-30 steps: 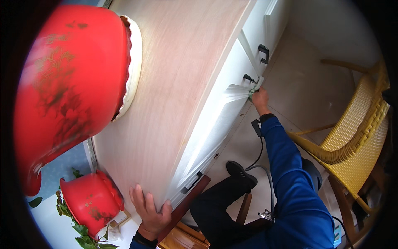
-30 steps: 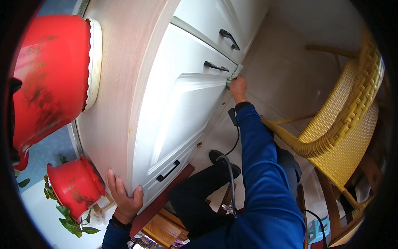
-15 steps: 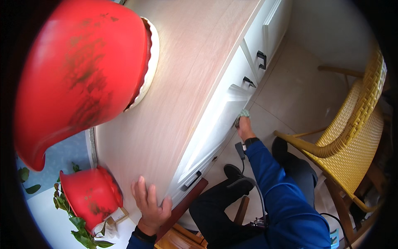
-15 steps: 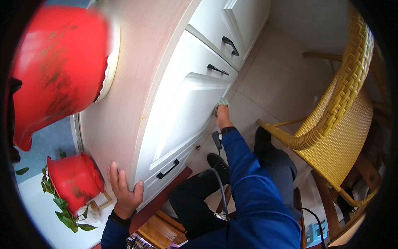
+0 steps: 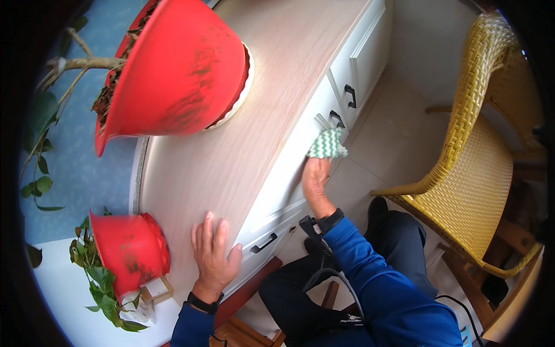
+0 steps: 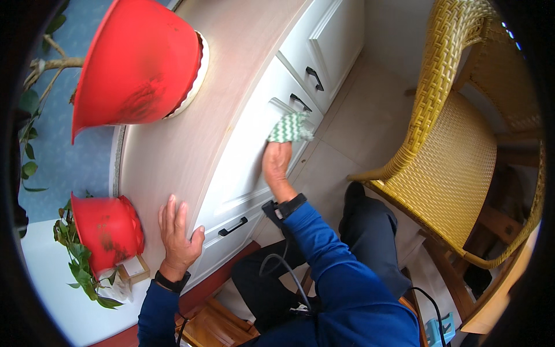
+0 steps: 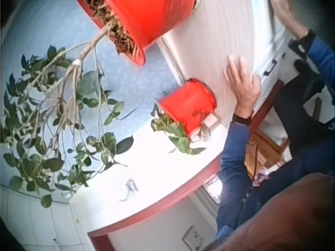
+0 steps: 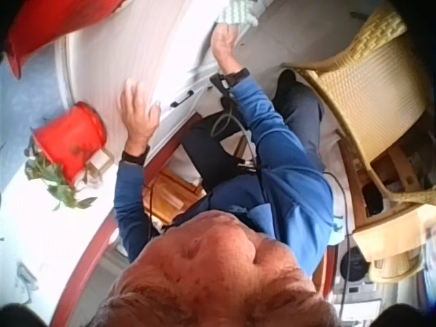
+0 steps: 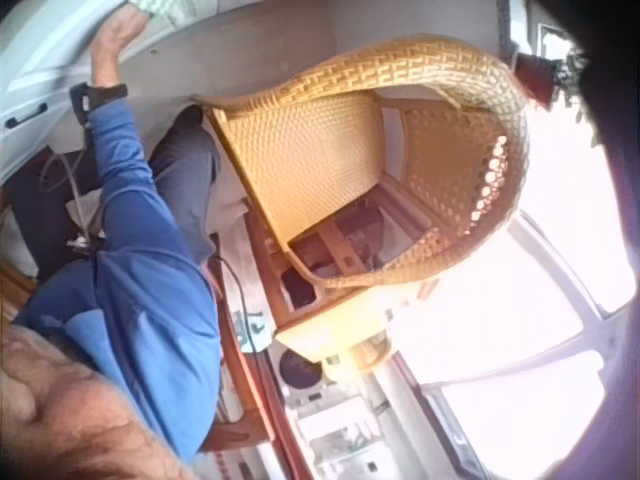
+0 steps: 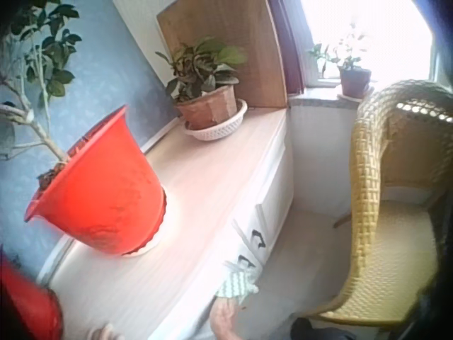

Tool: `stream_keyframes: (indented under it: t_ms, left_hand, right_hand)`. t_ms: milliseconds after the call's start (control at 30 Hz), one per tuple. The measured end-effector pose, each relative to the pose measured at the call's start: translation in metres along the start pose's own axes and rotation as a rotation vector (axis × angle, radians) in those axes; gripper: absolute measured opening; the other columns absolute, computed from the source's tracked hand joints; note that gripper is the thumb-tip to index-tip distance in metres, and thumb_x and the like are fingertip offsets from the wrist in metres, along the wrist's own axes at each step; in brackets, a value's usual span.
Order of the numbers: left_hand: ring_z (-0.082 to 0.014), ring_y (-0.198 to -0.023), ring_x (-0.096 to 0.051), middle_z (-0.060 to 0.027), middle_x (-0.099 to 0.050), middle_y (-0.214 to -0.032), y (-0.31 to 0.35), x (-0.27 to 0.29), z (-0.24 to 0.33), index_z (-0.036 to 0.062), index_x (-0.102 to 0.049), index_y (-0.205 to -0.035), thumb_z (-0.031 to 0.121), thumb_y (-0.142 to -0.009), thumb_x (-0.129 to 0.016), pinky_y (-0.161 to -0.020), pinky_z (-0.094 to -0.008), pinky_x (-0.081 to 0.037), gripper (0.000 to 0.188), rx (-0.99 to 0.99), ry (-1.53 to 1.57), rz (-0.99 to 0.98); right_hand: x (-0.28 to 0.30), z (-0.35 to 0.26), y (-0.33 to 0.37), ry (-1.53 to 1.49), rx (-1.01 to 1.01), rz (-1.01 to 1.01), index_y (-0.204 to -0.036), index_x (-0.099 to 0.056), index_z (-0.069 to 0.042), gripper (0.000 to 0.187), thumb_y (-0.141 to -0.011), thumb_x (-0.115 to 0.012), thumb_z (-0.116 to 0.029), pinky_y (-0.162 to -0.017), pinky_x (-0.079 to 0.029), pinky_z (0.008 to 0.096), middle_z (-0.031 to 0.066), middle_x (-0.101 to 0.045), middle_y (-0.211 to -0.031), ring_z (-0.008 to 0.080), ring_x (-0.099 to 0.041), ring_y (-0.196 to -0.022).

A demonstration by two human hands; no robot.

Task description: The person wipes a white cabinet surface with a cloth, moving around potted plants and a wicker chair. They lift the chair to clean underneath, then continue wiping the cabinet top and drawer fronts.

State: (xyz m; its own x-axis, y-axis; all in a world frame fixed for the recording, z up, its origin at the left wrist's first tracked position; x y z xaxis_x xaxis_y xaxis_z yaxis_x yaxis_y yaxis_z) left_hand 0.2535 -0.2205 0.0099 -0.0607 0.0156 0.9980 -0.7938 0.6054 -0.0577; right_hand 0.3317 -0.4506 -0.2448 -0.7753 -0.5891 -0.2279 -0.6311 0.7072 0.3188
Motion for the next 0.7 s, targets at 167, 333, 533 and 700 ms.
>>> stream_keyframes:
  t_ms: [167,333,533,700]
  left_hand:
    - [-0.0473,-0.133,-0.050,-0.0285,-0.042,-0.157,0.002,0.000,0.000,0.0071,-0.045,-0.152,0.010,-0.073,-0.081,-0.117,-0.0641,-0.032,0.086,0.029,-0.029,0.014]
    - [-0.0475,-0.135,-0.049,-0.0288,-0.042,-0.157,0.001,-0.001,0.001,0.0069,-0.044,-0.152,0.010,-0.073,-0.082,-0.118,-0.0639,-0.032,0.088,0.013,-0.036,0.021]
    - [-0.0500,-0.137,-0.046,-0.0327,-0.040,-0.156,0.003,-0.004,-0.002,0.0054,-0.042,-0.153,0.010,-0.075,-0.080,-0.118,-0.0659,-0.031,0.087,0.018,-0.026,-0.014]
    - [-0.0520,-0.143,-0.040,-0.0343,-0.038,-0.158,0.004,-0.007,-0.005,0.0022,-0.042,-0.152,0.009,-0.077,-0.077,-0.119,-0.0656,-0.028,0.083,0.015,-0.010,-0.068]
  right_hand:
    - [-0.039,-0.105,0.053,0.263,0.488,-0.232,-0.136,-0.057,0.009,0.042,-0.100,-0.045,-0.009,-0.110,-0.042,0.0490,0.0333,-0.059,-0.134,0.0508,-0.054,-0.124]
    - [-0.034,-0.103,0.079,0.210,0.619,-0.231,-0.133,-0.060,0.009,0.041,-0.097,-0.047,-0.007,-0.116,-0.036,0.0549,0.0301,-0.056,-0.140,0.0479,-0.050,-0.132]
    - [0.000,0.060,0.012,0.533,0.103,-0.120,-0.123,-0.060,0.012,0.042,-0.096,-0.044,-0.017,-0.101,-0.045,0.0516,0.0339,-0.063,-0.122,0.0524,-0.057,-0.115]
    - [0.039,0.182,-0.035,0.564,-0.181,-0.116,-0.118,-0.062,0.012,0.053,-0.100,-0.040,-0.032,-0.099,-0.045,0.0478,0.0336,-0.064,-0.117,0.0476,-0.058,-0.109]
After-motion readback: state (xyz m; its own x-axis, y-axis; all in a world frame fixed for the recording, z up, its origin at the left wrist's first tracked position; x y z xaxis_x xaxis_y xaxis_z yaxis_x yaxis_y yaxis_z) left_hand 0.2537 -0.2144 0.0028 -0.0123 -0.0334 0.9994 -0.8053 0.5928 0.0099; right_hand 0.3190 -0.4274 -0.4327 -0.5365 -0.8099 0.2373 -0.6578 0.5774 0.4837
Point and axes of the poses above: each hand's wrist, its own y-axis away from the middle knuckle, its own x-axis out of the back of the hand, z = x × y, the point moved 10 cm from there along -y, towards the middle knuckle
